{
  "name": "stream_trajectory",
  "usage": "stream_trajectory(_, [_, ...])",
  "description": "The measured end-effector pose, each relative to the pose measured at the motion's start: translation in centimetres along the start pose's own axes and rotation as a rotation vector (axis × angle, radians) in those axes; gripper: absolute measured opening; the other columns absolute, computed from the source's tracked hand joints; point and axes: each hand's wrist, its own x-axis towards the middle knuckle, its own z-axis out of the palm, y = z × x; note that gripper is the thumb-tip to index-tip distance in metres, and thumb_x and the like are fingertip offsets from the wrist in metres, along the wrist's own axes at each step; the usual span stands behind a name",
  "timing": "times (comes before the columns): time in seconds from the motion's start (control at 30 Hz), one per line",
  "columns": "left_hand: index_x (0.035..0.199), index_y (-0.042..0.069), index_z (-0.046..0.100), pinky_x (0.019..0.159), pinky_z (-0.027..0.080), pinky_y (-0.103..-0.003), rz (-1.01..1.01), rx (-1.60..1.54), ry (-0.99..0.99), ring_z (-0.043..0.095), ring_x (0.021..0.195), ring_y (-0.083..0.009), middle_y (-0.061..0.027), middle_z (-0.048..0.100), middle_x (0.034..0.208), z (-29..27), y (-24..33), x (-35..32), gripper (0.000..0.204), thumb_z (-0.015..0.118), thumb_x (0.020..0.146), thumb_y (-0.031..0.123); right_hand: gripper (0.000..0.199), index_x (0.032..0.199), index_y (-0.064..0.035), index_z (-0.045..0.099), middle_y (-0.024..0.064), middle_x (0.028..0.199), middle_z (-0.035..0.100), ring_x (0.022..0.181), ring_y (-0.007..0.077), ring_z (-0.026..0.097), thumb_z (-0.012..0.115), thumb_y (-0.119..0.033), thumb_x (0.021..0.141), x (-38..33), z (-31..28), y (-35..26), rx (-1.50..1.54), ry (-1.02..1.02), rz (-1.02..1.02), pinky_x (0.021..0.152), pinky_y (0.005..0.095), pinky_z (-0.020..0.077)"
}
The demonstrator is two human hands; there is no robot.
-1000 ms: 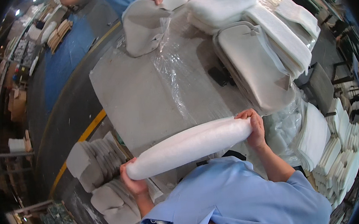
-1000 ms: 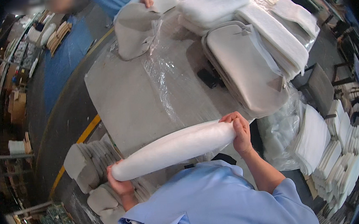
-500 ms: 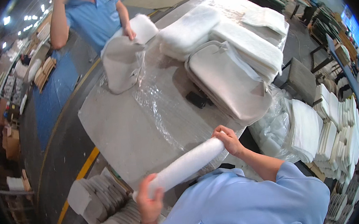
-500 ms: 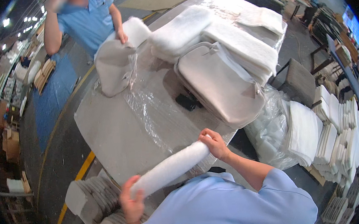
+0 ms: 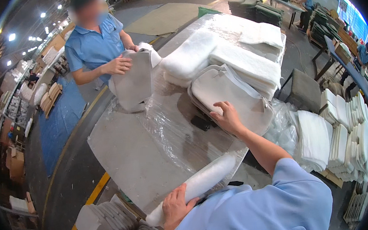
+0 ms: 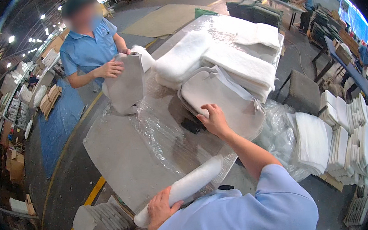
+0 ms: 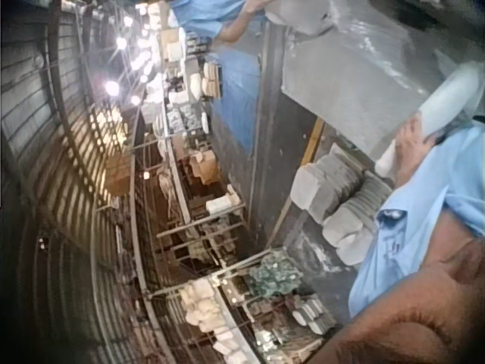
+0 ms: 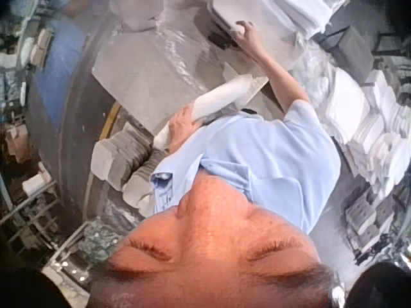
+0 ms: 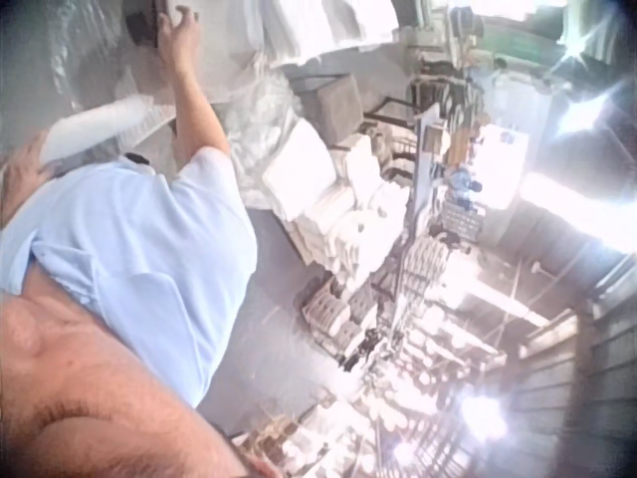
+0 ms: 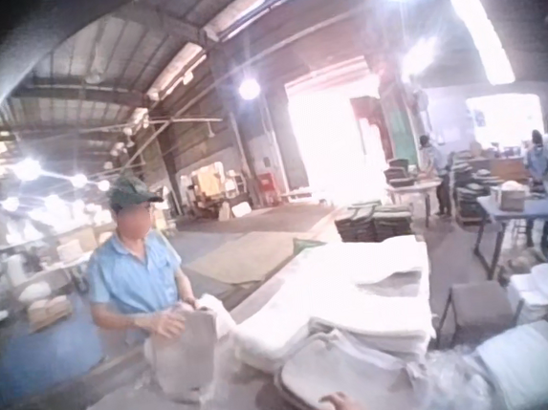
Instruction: The person inserts white foam inserts into gray fabric covers and places the finished cushions on a stack. The person works at a table in a warehouse with another worker nearby performing similar tasks.
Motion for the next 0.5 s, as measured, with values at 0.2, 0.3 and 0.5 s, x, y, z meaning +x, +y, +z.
stream_trajectory(0.2, [0.139, 0.009, 0.061, 0.093, 0.051, -0.050, 0.066, -0.072, 0.067, 0.067, 0.110, -0.0362, -0.0130, 0.070, 0.126, 0.5, 0.3, -1.5, 0.065, 0.078, 0.088, 0.046, 0.056, 0.139, -0.0112, 0.065, 0.0205, 0.143, 0.056, 0.129, 0.0374, 0.054, 0.077, -0.039, 0.091, 5.0, 3.8, -1.2, -0.471, -0.114, 0.134, 0.106, 0.0475, 0.0470])
stream_trajectory(0.3, [0.139, 0.009, 0.061, 0.091, 0.052, -0.049, 0.061, -0.069, 0.112, 0.067, 0.108, -0.0358, -0.0129, 0.070, 0.126, 0.7, 0.3, -2.4, 0.060, 0.070, 0.094, 0.049, 0.045, 0.133, -0.0111, 0.071, 0.0193, 0.140, 0.060, 0.128, 0.0377, 0.055, 0.071, -0.036, 0.096, 5.5, 4.9, -0.6, -0.435, -0.127, 0.099, 0.105, 0.0465, 0.0473])
stream_trajectory(0.5, [0.139, 0.012, 0.065, 0.090, 0.052, -0.048, 0.081, -0.155, 0.187, 0.069, 0.105, -0.0344, -0.0115, 0.073, 0.123, 2.8, -1.0, -3.0, 0.057, 0.062, 0.100, 0.053, 0.036, 0.131, -0.0129, 0.074, 0.0175, 0.136, 0.064, 0.124, 0.0389, 0.059, 0.063, -0.032, 0.102, 7.5, 2.0, 2.7, -0.146, 0.105, 0.001, 0.104, 0.0454, 0.0489])
